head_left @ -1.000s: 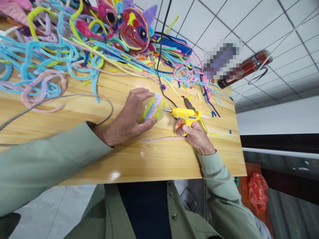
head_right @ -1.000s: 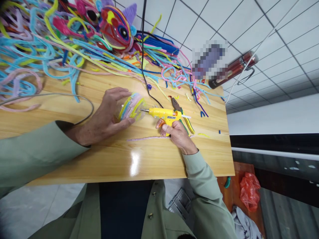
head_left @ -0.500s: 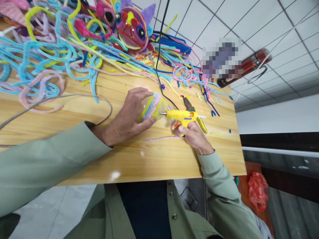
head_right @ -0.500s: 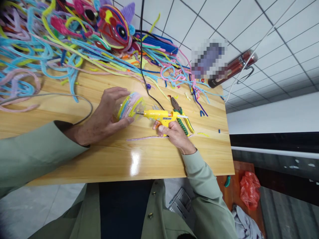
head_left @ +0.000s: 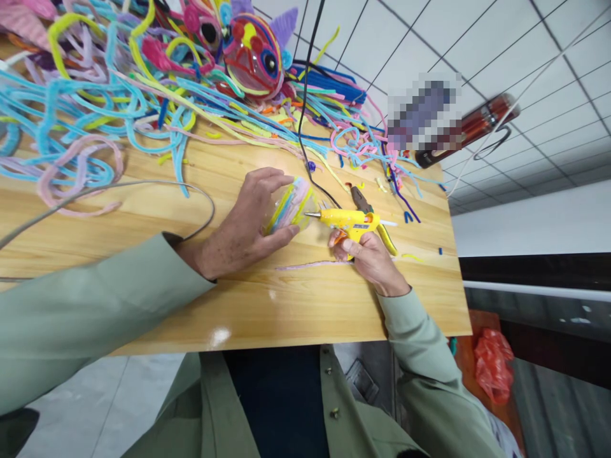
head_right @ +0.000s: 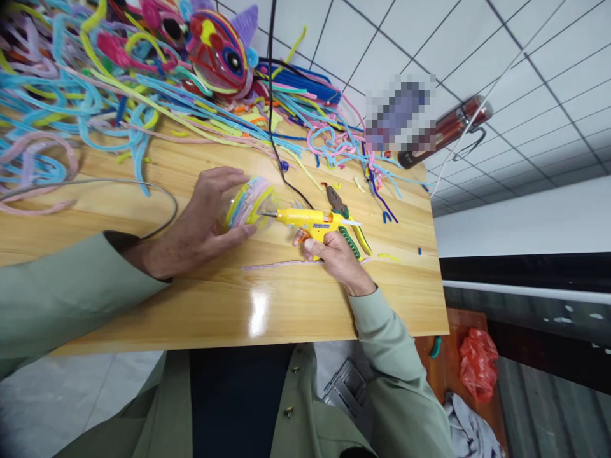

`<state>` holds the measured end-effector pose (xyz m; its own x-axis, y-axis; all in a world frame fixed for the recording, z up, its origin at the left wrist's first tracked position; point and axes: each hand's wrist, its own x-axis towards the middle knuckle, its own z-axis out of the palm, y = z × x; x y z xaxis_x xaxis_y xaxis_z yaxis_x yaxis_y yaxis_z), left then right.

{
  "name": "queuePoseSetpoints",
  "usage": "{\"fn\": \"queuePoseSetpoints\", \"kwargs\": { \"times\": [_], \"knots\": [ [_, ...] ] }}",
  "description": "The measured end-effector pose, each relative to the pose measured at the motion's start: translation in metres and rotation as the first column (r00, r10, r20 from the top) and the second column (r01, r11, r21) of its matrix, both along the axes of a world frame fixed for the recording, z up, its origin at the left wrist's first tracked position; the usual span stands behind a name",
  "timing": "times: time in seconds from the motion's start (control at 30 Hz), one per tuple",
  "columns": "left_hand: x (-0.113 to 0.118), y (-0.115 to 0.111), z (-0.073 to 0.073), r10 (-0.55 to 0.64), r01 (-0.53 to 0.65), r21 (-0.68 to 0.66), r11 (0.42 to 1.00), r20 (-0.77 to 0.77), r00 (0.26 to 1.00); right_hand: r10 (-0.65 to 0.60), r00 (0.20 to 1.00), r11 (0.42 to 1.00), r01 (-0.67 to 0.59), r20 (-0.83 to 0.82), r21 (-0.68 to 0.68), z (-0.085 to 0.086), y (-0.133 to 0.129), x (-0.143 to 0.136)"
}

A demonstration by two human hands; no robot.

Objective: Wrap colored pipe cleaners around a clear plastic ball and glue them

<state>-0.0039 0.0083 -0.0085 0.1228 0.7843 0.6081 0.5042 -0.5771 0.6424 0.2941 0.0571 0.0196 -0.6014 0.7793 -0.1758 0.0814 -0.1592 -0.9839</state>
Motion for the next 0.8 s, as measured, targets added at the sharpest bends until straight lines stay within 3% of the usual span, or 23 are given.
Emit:
{"fn": "queuePoseSetpoints", "kwargs": {
  "times": [0.5,0.63,0.8],
  "knots": [
    [0.0020,0.0006,0.0003,-0.009,0.008,0.012,1.000,0.035,0.999,0.008,1.000,1.000,-0.008,0.013,-0.003,0.0013,0.0006,0.0004],
    [0.0006,0.0002,0.0014,-0.003,0.003,0.000,1.000,-0.002,1.000,-0.040,0.999,0.999,0.039,0.021,0.018,0.0049,0.0011,0.0000],
    [-0.0018,0.0001,0.0023,-0.016,0.016,-0.006,1.000,-0.029,0.999,-0.009,1.000,1.000,0.009,0.030,0.005,0.0005,-0.0002,0.0004]
  ]
}}
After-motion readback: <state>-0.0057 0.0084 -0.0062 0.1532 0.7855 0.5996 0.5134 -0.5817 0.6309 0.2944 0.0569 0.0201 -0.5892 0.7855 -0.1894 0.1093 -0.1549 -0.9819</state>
